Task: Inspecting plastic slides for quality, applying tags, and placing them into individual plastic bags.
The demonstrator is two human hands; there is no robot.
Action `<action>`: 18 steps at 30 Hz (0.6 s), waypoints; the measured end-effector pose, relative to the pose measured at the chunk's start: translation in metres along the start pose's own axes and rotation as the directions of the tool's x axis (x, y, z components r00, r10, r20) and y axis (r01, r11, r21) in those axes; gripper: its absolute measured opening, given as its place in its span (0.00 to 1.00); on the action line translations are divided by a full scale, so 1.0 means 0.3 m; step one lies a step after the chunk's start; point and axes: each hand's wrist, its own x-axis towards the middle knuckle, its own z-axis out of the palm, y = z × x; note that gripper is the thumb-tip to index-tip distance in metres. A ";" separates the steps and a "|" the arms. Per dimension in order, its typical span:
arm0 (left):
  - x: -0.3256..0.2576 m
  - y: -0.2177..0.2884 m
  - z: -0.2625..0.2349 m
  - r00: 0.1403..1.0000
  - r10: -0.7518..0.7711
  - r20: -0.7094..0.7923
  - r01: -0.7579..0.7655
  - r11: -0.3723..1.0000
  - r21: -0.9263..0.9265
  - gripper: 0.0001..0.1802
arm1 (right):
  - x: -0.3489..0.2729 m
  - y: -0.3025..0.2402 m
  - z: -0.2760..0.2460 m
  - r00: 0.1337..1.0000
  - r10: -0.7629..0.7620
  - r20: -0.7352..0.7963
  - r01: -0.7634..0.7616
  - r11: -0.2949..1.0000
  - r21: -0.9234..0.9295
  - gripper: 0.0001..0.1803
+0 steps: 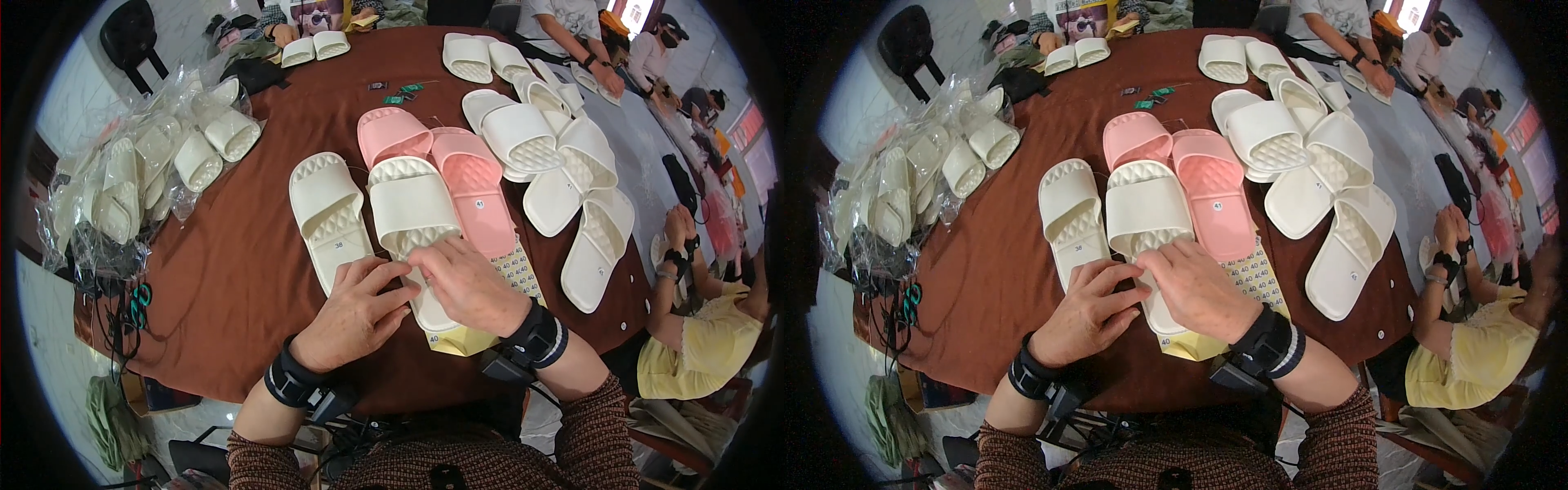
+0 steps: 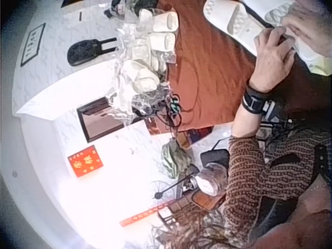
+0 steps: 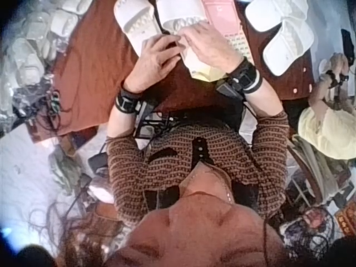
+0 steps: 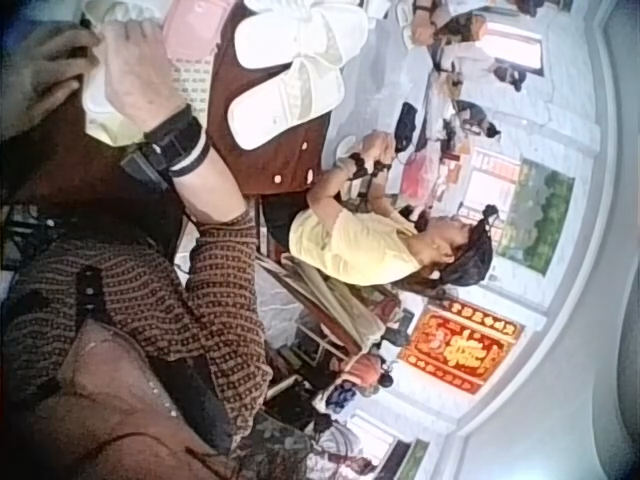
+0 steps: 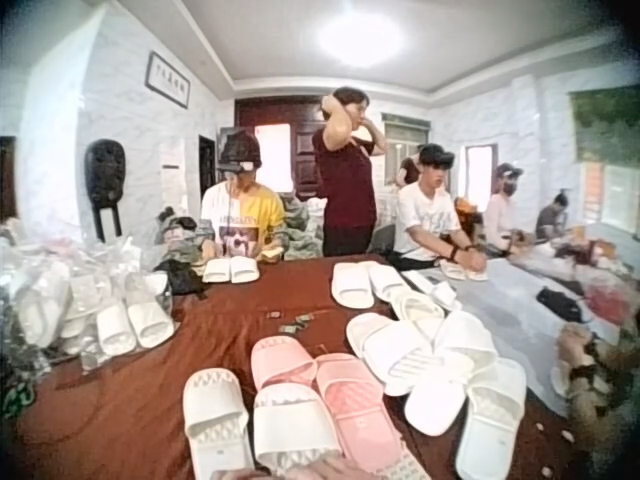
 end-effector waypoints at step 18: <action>-0.002 0.000 -0.002 1.000 0.002 -0.008 -0.002 1.000 -0.009 0.21 | -0.001 0.010 -0.024 1.000 0.012 -0.003 -0.012 0.994 0.111 0.15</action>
